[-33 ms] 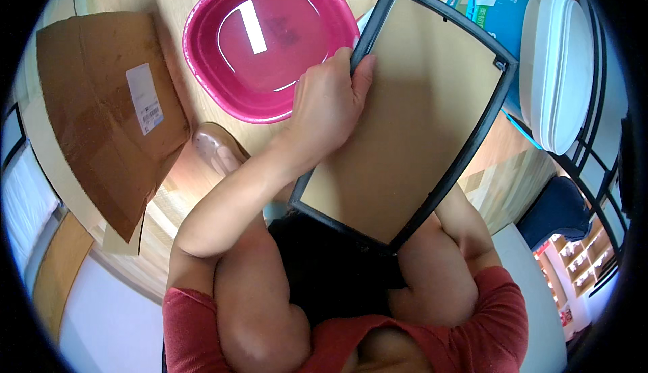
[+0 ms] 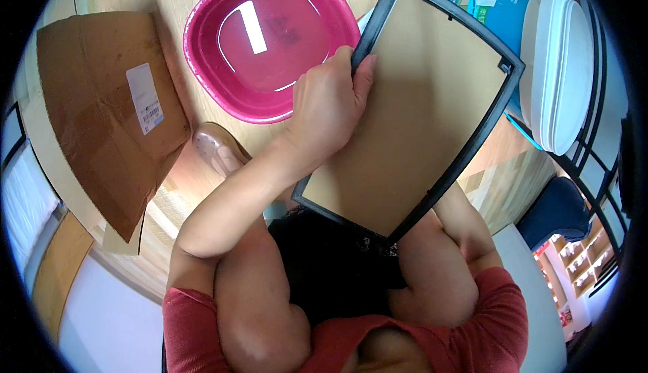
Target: The person cleans a picture frame by dipping a small piece of material into a basin of water, using a small scraper to remove residue from the frame edges, and wiping the glass and frame with a cloth.
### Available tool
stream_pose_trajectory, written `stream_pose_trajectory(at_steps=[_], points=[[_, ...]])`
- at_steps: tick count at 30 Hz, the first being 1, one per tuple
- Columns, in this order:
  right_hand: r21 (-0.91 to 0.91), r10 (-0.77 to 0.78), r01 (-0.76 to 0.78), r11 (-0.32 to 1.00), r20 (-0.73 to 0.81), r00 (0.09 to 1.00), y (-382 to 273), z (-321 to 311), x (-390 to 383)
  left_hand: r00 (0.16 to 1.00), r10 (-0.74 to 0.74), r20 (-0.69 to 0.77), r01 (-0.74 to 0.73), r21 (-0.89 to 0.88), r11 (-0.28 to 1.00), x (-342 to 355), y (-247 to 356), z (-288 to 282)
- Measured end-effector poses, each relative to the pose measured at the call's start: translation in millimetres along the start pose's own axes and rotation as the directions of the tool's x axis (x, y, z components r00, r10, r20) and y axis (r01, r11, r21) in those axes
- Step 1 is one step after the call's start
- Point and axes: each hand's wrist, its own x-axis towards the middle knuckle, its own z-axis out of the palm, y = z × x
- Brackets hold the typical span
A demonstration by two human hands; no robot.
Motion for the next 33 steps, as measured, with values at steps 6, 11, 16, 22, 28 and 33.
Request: stream_pose_trajectory(at_steps=[6, 11, 16, 22, 28, 33], points=[[0.026, 0.164, -0.164, 0.986, -0.023, 0.986, 25, -5, -5, 0.994, 0.042, -0.105, -0.027, 0.133, 0.991, 8, -7, -2], [0.083, 0.295, -0.294, 0.952, -0.003, 0.955, 37, -10, -14, 0.993, 0.039, -0.112, -0.024, 0.128, 0.992, 10, -18, 2], [0.207, 0.4, -0.412, 0.887, 0.096, 0.911, 34, -19, -33, 0.997, 0.006, -0.081, 0.003, 0.109, 0.994, 5, -33, 0], [0.198, 0.26, -0.28, 0.939, 0.121, 0.958, 1, -7, -48, 0.997, -0.059, -0.046, 0.062, 0.067, 0.996, 8, -41, -11], [0.084, -0.052, 0.049, 0.995, 0.029, 0.998, -38, 13, -25, 0.999, 0.009, 0.053, -0.011, 0.037, 0.999, -16, -44, -1], [0.124, -0.112, 0.099, 0.987, 0.101, 0.989, -43, -42, -16, 0.992, 0.026, 0.122, -0.029, 0.019, 0.999, -25, -32, 5]])
